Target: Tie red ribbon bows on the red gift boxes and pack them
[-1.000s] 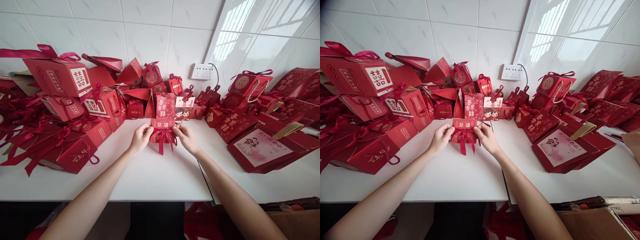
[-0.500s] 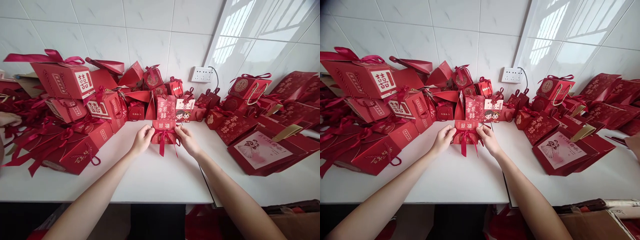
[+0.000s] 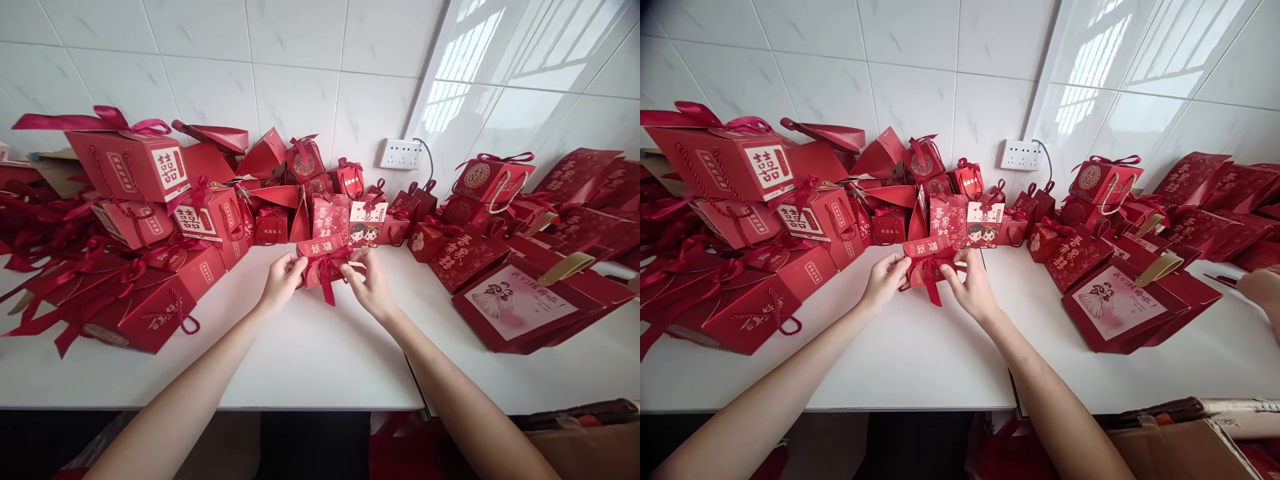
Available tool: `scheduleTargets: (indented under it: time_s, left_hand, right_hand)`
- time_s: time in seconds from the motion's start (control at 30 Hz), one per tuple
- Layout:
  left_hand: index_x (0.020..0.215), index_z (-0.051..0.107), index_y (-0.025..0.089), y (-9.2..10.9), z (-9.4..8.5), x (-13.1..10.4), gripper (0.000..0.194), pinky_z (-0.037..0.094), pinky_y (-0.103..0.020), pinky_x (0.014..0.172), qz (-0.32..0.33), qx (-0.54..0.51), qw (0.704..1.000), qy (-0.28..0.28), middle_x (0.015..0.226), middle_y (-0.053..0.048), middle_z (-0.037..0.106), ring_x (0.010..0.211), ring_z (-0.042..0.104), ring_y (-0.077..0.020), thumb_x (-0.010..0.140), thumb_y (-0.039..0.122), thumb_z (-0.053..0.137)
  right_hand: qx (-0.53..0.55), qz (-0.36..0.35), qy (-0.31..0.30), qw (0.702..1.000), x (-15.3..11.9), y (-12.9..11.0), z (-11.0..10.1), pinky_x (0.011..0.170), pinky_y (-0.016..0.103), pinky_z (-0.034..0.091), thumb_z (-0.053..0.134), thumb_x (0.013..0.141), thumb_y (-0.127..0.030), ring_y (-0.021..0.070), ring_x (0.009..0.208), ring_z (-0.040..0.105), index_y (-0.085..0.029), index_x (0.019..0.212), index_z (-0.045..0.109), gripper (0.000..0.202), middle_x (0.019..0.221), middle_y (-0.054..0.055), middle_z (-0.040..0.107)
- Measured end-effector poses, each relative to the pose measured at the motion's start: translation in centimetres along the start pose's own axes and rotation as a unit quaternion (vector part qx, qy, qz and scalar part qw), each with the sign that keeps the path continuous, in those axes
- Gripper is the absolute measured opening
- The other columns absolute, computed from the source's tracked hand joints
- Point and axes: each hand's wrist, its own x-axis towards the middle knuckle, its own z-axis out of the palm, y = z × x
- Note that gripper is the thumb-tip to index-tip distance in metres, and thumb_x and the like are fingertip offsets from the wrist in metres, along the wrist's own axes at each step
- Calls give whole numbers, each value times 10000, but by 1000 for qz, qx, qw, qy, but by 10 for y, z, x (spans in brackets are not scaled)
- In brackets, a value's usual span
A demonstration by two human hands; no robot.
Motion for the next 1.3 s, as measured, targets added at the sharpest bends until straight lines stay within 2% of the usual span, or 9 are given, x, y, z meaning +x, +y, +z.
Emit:
scheduleTargets:
  time_s: [0.07,0.17,0.33,0.47,0.67,0.87,1.03,1.2,1.3]
  left_hand:
    - [590,346,195,0,0,0,371,214,-185,397,1,-1,1000,-1,464,95,299,393,265,-39,726,428,600]
    - [585,354,190,0,0,0,369,214,-183,400,3,0,1000,-1,469,94,299,398,263,-36,720,417,612]
    - [588,354,190,1,1,-1,368,214,-185,400,5,-2,1000,-2,477,91,306,401,268,-36,722,417,611]
    - [588,361,188,1,1,-1,368,214,-183,398,3,-1,1000,-7,476,91,305,398,272,-35,725,421,611]
    - [592,352,195,1,-1,0,381,216,-186,381,3,0,1000,4,469,92,306,388,268,-37,718,437,618]
    - [590,371,193,1,-3,1,372,203,-185,372,2,-3,1000,13,457,95,312,376,265,-34,703,440,625]
    - [592,374,195,3,-2,0,360,226,-192,374,-3,-2,1000,10,445,93,331,373,282,-41,716,434,613]
    - [586,365,193,4,-1,0,371,219,-184,370,-6,-4,1000,9,440,97,320,373,276,-36,707,429,625]
    - [583,370,189,4,0,0,375,212,-177,370,-4,-3,1000,5,436,96,323,371,280,-33,701,429,632]
  right_hand:
    - [-41,-24,-16,999,-1,-1,0,779,395,545,550,830,-501,187,852,525,-240,847,457,277,946,52,451]
    - [-65,-30,-14,997,-1,1,1,779,404,547,595,799,-495,196,850,524,-232,810,522,273,951,62,461]
    - [-86,3,-10,996,1,3,1,860,442,486,533,841,-429,257,1041,501,-209,712,616,268,1009,103,503]
    - [-47,75,-52,995,4,2,-2,906,457,444,517,830,-476,289,1136,482,-197,622,613,361,1068,118,540]
    - [36,107,-111,987,10,0,-8,991,423,380,498,819,-555,283,1237,428,-202,491,545,484,933,90,641]
    - [42,91,-131,986,10,-2,-9,977,420,391,493,802,-612,286,1230,433,-196,501,535,515,1106,102,600]
    - [25,107,-116,987,8,2,-6,986,424,385,573,755,-584,287,1249,411,-191,593,605,427,1244,120,510]
    - [-34,116,-114,986,8,3,-7,936,416,415,530,819,-432,258,1079,544,-181,501,551,406,1156,106,563]
    - [-78,123,-126,981,9,3,-10,929,428,411,538,818,-389,268,1056,561,-179,485,557,394,1124,106,586]
